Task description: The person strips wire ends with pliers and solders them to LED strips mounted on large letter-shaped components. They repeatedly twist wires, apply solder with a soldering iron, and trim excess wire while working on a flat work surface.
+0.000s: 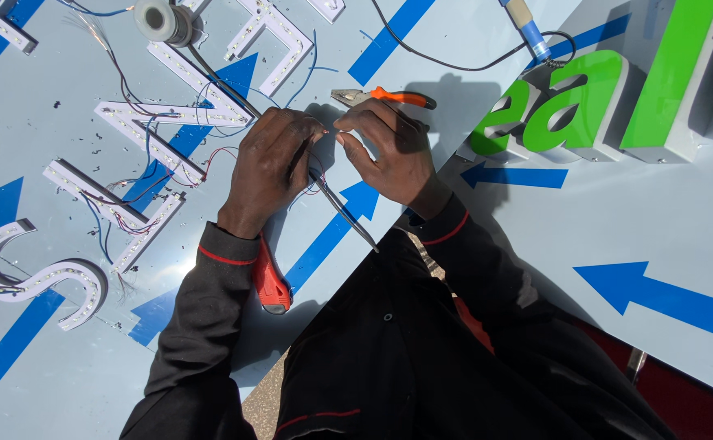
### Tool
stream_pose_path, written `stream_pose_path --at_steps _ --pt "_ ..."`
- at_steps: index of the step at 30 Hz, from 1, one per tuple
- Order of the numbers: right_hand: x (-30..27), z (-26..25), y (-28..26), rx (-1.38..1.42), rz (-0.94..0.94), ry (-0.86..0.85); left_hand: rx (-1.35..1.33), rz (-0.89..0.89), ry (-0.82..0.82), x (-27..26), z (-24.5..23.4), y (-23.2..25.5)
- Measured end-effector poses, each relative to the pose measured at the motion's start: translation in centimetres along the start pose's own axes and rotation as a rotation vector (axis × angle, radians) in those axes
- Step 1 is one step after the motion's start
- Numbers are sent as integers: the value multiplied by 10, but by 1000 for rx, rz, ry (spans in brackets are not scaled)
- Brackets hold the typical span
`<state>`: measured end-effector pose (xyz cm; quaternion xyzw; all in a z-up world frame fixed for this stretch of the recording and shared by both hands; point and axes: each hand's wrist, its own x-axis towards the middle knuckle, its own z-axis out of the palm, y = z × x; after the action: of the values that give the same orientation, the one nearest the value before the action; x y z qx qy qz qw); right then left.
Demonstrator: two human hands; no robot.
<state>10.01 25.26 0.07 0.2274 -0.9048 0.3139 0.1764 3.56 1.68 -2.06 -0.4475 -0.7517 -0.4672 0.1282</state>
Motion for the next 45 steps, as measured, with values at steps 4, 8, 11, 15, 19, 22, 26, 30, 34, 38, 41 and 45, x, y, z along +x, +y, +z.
stream_pose_path --at_steps 4,8,11,15,19,22,26,30,34,38,41,45 --pt "7 -3 -12 -179 -96 49 -11 2 -12 -1 4 -2" --pt "10 -4 -10 -92 -51 9 28 -2 -42 -4 9 -4" --pt "-9 28 12 427 254 -83 81 53 -78 -16 16 -10" --pt "-2 20 3 1102 684 -191 100 76 -72 -17 13 -17" --pt "-5 12 5 750 513 -44 53 26 -34 -11 12 -13" --pt "0 -1 -8 395 278 87 55 6 -9 -3 13 -9" --pt "6 -4 -11 19 63 106 62 -6 -11 1 15 -7" --pt "4 16 -6 47 81 150 66 -2 -35 3 15 -4" --pt "-3 25 2 379 364 76 194 87 -116 -14 29 -26" --pt "-4 25 13 1235 752 -34 295 205 -179 0 25 -30" --pt "-8 28 27 1315 805 -26 312 252 -199 15 22 -31" --pt "-11 32 43 1204 802 -34 265 235 -235 21 23 -37"
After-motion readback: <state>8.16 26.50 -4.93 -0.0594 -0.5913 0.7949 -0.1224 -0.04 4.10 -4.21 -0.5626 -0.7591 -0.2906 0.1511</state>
